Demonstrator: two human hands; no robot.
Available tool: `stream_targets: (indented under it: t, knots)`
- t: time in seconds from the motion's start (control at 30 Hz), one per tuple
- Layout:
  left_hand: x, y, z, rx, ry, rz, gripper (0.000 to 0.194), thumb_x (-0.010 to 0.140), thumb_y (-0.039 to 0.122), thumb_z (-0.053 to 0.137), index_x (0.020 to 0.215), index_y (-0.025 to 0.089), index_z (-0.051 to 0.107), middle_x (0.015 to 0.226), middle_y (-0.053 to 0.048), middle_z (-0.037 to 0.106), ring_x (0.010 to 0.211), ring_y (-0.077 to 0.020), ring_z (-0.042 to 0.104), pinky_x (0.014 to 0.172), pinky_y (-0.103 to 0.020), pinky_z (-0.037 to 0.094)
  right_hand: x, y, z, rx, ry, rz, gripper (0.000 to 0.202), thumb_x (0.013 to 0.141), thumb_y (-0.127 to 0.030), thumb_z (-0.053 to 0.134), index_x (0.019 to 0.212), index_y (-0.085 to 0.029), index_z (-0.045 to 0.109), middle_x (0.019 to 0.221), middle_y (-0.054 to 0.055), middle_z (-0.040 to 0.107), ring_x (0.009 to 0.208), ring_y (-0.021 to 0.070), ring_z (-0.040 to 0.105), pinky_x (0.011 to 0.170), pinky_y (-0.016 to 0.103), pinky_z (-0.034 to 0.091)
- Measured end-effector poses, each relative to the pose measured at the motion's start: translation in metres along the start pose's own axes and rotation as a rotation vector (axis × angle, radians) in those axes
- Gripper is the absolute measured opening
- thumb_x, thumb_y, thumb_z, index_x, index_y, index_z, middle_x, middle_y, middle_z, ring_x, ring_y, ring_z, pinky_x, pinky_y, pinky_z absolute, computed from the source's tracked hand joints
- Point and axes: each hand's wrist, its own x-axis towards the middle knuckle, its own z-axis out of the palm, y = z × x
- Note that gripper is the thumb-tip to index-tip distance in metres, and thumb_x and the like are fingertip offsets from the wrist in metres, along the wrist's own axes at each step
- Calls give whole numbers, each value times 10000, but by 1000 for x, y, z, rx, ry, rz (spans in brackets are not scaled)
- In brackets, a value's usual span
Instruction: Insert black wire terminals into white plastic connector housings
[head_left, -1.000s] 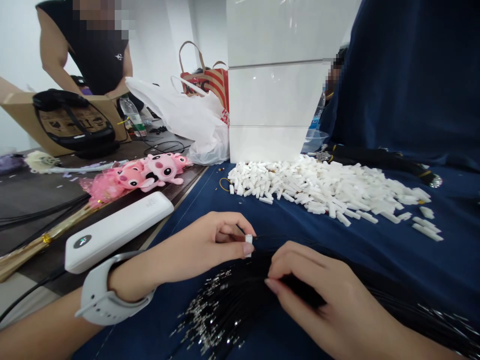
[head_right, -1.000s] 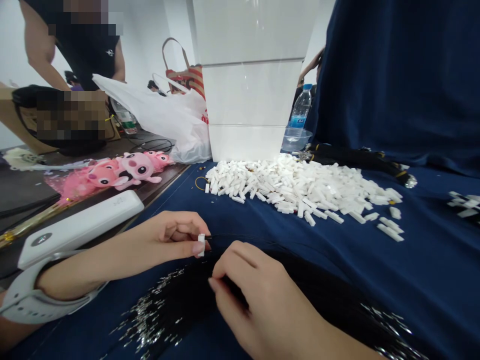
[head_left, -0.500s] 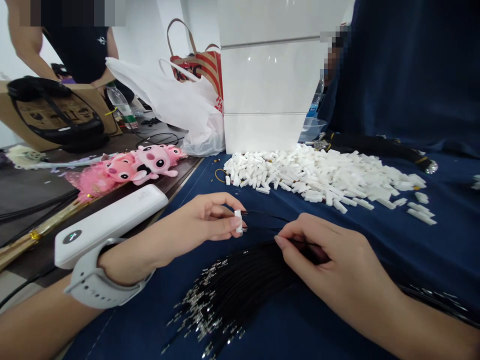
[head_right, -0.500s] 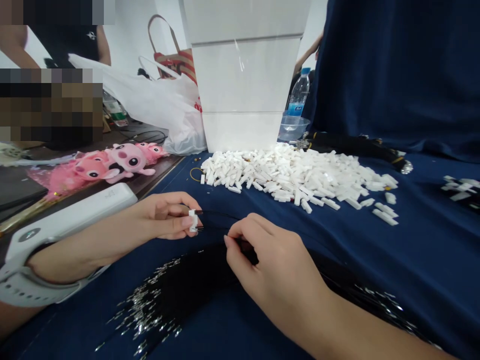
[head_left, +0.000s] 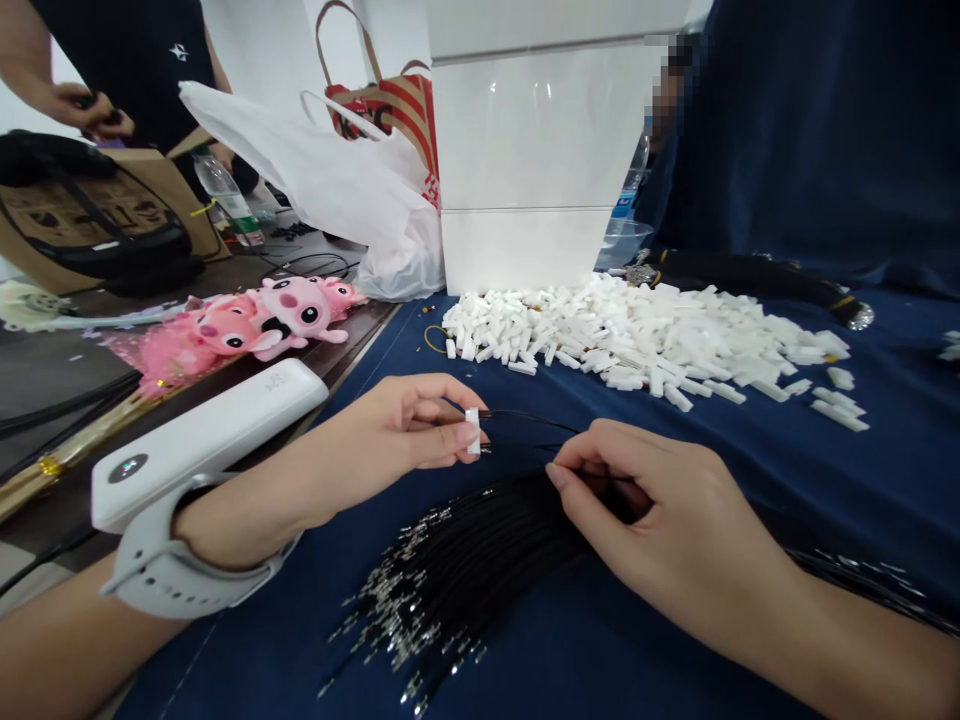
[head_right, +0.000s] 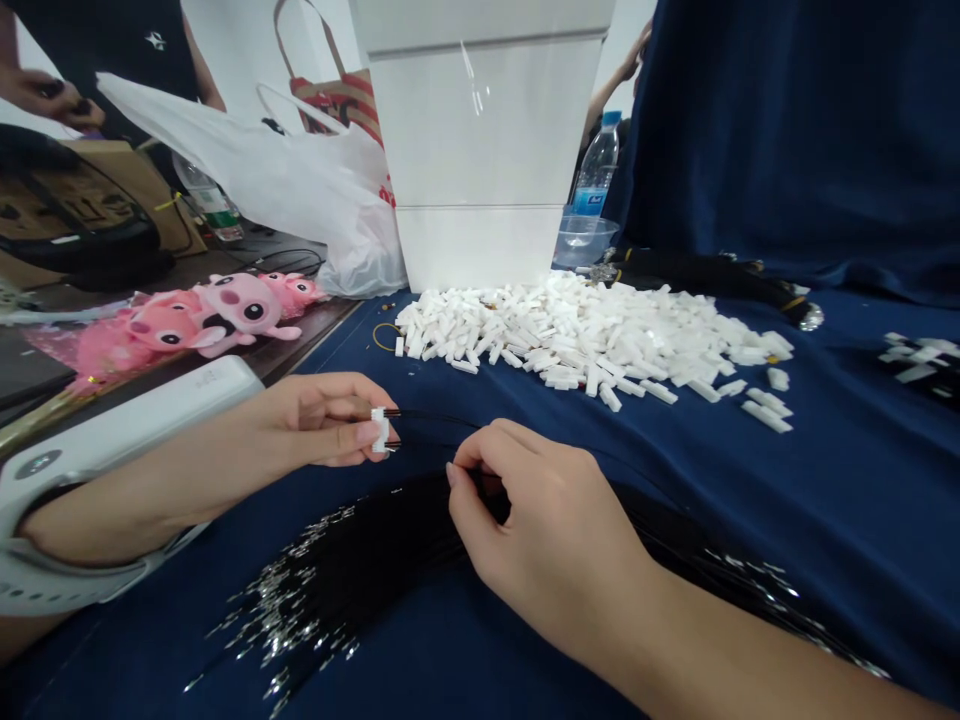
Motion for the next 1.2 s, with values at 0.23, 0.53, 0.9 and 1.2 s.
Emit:
stream_targets:
  t: [0.23,0.53,0.9,1.2]
  knots:
    - [1,0,0,65,0,56,114,838,244,705,927,203,646,822,30,729,772,-66,653,723,-153,492,-2,1,-1,11,-42,1,134,820,-106,555,743,-202,609,651,-61,576,495,47,488,453,198,345]
    - [-1,-4,5,107,16,100,115,833,297,714,915,242,655,786,38,738,748,-85,665,677,-161,486,0,1,-1,27,-67,-5,111,857,-120,541,805,-201,596,705,-52,582,537,56,502,463,189,351]
    - [-17,-3,33,38,76,82,122,845,311,665,911,223,615,762,25,738,778,-122,689,719,-192,526,0,2,5,18,-109,-266,166,941,-99,474,867,-130,618,749,-10,559,626,94,512,561,225,387]
    - [-15,0,34,194,150,150,130,839,303,653,931,212,637,831,13,735,805,-137,674,711,-219,490,-2,2,6,-45,-94,-218,77,902,-126,513,857,-164,563,727,-24,568,562,94,524,500,208,392]
